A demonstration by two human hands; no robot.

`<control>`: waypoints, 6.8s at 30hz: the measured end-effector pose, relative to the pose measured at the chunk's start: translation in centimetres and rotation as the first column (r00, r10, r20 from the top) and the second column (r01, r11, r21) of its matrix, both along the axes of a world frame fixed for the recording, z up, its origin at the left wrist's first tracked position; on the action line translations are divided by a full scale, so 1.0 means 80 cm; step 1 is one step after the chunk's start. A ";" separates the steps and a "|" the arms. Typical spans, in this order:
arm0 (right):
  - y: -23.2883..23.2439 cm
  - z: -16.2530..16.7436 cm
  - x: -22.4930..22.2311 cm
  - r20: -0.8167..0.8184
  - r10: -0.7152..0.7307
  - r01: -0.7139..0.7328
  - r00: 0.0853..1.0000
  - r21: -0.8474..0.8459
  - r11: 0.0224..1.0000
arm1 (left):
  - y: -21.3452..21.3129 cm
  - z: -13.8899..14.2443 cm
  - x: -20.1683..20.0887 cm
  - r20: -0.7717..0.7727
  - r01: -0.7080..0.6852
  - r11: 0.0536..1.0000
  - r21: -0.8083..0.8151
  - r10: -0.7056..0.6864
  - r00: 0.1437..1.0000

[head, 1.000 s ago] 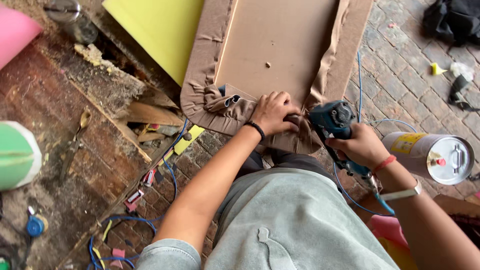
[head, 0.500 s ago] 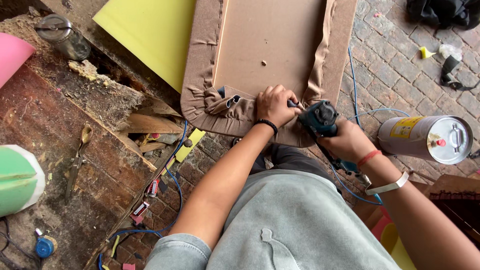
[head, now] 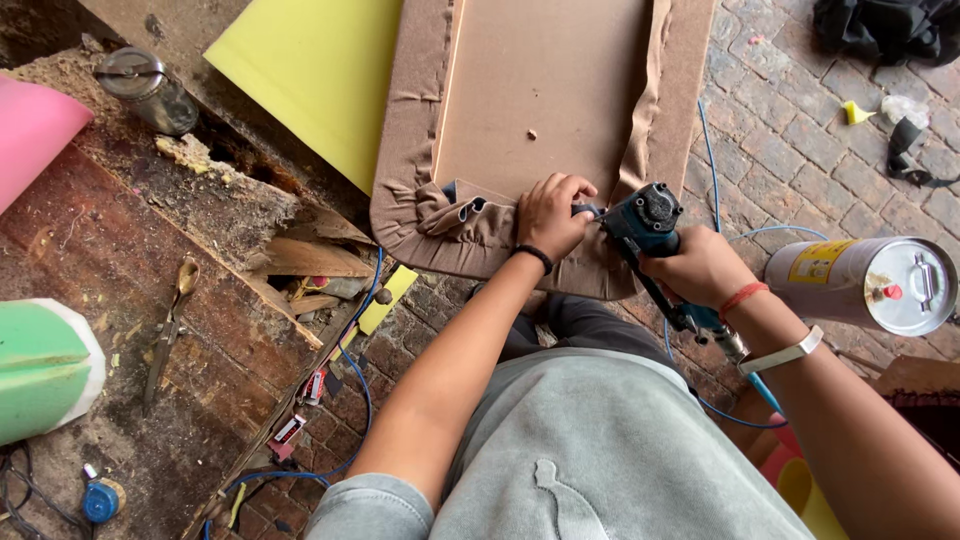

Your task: The person folds brown fabric over the edges of a wooden panel and staples it in place using a pneumatic nail gun, pressing the fabric flat and working around the frame, then repositions the panel to staple another edge.

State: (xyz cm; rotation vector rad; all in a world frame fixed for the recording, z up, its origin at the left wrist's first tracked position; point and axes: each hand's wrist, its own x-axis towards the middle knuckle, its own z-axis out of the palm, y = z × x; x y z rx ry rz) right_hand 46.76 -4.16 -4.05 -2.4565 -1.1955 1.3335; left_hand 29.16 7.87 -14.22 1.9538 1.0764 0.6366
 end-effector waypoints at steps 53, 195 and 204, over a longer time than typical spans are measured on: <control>0.120 0.034 -0.318 -0.169 -0.358 0.376 0.918 0.090 0.922 | 0.243 -0.004 -0.237 0.083 0.267 0.934 -0.238 -0.255 0.963; 0.874 0.081 0.835 -0.113 0.217 -0.153 0.970 0.410 0.899 | 0.862 0.022 0.772 -0.654 0.015 0.970 0.242 0.152 0.741; 1.186 0.073 0.832 -0.302 0.558 -0.486 0.773 0.285 0.827 | 0.951 0.006 0.806 -0.509 -0.409 0.899 0.157 0.429 0.746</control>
